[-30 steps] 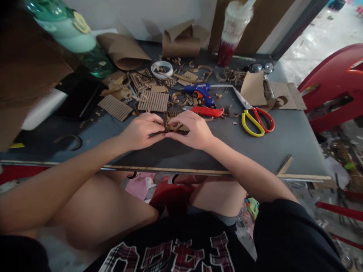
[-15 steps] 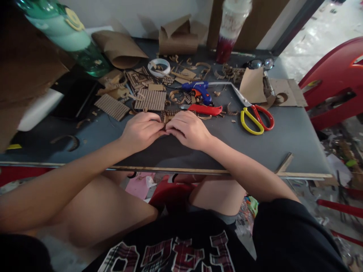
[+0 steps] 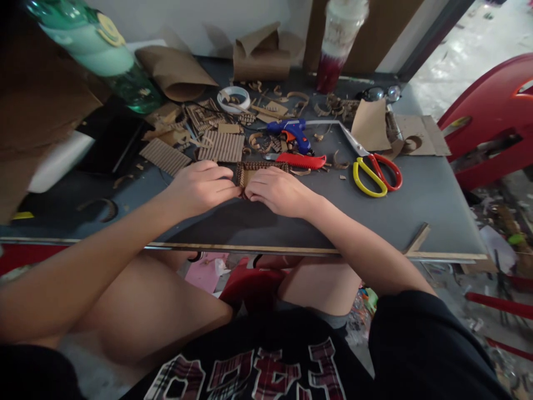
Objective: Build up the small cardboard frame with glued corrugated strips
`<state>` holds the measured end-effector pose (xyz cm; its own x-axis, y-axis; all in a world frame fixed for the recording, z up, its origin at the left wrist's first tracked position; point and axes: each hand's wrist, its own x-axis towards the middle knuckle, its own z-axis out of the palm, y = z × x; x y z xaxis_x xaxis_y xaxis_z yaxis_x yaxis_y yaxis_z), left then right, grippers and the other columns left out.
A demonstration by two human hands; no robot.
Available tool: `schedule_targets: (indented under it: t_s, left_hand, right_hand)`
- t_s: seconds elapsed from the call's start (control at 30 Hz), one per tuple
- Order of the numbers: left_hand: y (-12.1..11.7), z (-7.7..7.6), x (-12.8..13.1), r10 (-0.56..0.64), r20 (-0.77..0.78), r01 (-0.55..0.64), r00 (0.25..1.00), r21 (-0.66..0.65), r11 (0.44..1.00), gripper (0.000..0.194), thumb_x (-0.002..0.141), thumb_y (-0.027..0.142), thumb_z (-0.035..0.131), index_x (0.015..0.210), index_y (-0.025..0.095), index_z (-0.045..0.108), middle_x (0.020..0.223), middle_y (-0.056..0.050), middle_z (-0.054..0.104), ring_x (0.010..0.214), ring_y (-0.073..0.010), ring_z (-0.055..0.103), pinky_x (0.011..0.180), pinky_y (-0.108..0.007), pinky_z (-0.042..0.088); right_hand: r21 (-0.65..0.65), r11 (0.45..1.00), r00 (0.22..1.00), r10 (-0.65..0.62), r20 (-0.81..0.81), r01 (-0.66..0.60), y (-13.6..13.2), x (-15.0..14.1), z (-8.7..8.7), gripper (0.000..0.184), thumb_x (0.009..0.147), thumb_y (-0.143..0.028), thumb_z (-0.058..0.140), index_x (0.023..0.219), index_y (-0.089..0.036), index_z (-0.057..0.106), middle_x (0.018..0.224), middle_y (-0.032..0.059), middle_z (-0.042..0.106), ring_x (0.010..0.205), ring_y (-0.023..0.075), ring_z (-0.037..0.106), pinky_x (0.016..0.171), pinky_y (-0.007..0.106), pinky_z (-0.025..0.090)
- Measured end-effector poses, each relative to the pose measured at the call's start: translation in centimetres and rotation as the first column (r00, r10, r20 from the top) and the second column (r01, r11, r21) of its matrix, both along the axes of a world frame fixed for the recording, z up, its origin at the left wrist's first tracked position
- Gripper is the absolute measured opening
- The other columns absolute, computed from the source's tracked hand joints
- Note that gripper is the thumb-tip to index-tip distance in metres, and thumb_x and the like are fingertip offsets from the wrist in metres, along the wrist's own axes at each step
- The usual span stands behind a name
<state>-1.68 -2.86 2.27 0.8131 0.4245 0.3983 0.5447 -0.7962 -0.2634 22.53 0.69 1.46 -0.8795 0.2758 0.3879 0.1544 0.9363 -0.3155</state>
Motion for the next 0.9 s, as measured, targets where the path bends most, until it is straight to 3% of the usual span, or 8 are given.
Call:
schedule_targets:
  t_s: [0.23,0.37,0.47,0.53,0.6,0.7,0.8,0.9]
  left_hand:
    - [0.3,0.5,-0.9,0.107,0.047,-0.108,0.993,0.028,0.994,0.032,0.102,0.019,0.044,0.088,0.024,0.073,0.07,-0.001,0.069,0.088,-0.0201,0.065,0.073,-0.037,0.043]
    - [1.5,0.6,-2.6,0.167,0.148,-0.18,0.975,0.078,0.981,0.027,0.101,0.033,0.052,0.088,0.025,0.074,0.071,-0.003,0.069,0.083,-0.0209,0.064,0.069,-0.038,0.042]
    - [2.2,0.3,-3.7,0.288,0.321,-0.268,0.902,-0.108,0.957,0.032,0.097,0.043,0.059,0.074,0.025,0.071,0.066,-0.002,0.067,0.073,-0.0193,0.062,0.065,-0.035,0.042]
    - [2.2,0.2,-3.8,0.363,0.353,-0.261,0.862,-0.305,0.916,0.038,0.096,0.045,0.058,0.066,0.023,0.067,0.063,-0.001,0.065,0.065,-0.0169,0.06,0.062,-0.031,0.042]
    - [1.9,0.1,-3.4,0.424,0.333,-0.243,0.842,-0.468,0.85,0.04,0.097,0.044,0.056,0.066,0.02,0.066,0.065,-0.001,0.068,0.062,-0.0151,0.06,0.06,-0.027,0.042]
    - [1.3,0.1,-2.7,0.475,0.341,-0.177,0.811,-0.632,0.755,0.037,0.098,0.045,0.055,0.077,0.019,0.072,0.081,-0.004,0.076,0.067,-0.0147,0.065,0.064,-0.025,0.047]
    - [1.3,0.0,-2.2,0.488,0.425,-0.052,0.762,-0.711,0.701,0.04,0.097,0.051,0.054,0.087,0.017,0.074,0.094,-0.008,0.078,0.081,-0.017,0.071,0.074,-0.027,0.054]
    - [1.5,-0.1,-2.0,0.495,0.493,0.088,0.716,-0.766,0.636,0.042,0.097,0.052,0.055,0.101,0.014,0.072,0.093,-0.01,0.077,0.08,-0.0164,0.071,0.074,-0.028,0.056]
  right_hand:
    - [0.013,0.998,0.99,-0.057,-0.126,0.06,0.4,0.2,0.0,0.021,0.103,-0.025,0.043,0.09,-0.019,0.059,0.086,0.0061,0.065,0.083,0.0194,0.056,0.079,0.034,0.043]
    - [-0.04,0.997,0.976,-0.068,-0.208,0.061,0.0,0.2,0.1,0.018,0.101,-0.025,0.044,0.088,-0.021,0.054,0.082,0.0046,0.062,0.079,0.018,0.055,0.075,0.033,0.044]
    - [-0.093,0.981,0.926,-0.189,-0.327,0.168,-0.2,0.2,0.3,0.017,0.099,-0.026,0.045,0.085,-0.022,0.053,0.078,0.0037,0.061,0.075,0.0179,0.056,0.074,0.034,0.047]
    - [-0.107,0.927,0.823,-0.369,-0.432,0.359,0.1,0.4,0.4,0.016,0.097,-0.027,0.048,0.083,-0.022,0.055,0.079,0.0041,0.063,0.077,0.0192,0.058,0.078,0.037,0.047]
    - [-0.155,0.819,0.672,-0.548,-0.498,0.553,0.7,0.7,0.3,0.015,0.095,-0.027,0.051,0.082,-0.023,0.056,0.08,0.0043,0.065,0.08,0.0202,0.06,0.081,0.038,0.047]
    - [-0.264,0.677,0.515,-0.71,-0.48,0.687,2.1,1.3,-0.3,0.014,0.093,-0.029,0.054,0.081,-0.023,0.059,0.08,0.0036,0.067,0.08,0.0196,0.061,0.078,0.036,0.048]
    - [-0.295,0.624,0.48,-0.762,-0.436,0.724,3.2,1.5,-1.4,0.018,0.093,-0.034,0.057,0.081,-0.022,0.061,0.079,0.0022,0.068,0.077,0.0179,0.061,0.077,0.034,0.048]
    - [-0.354,0.632,0.482,-0.765,-0.427,0.69,3.3,1.2,-2.1,0.026,0.096,-0.043,0.056,0.082,-0.022,0.063,0.079,0.0015,0.068,0.075,0.016,0.062,0.074,0.031,0.048]
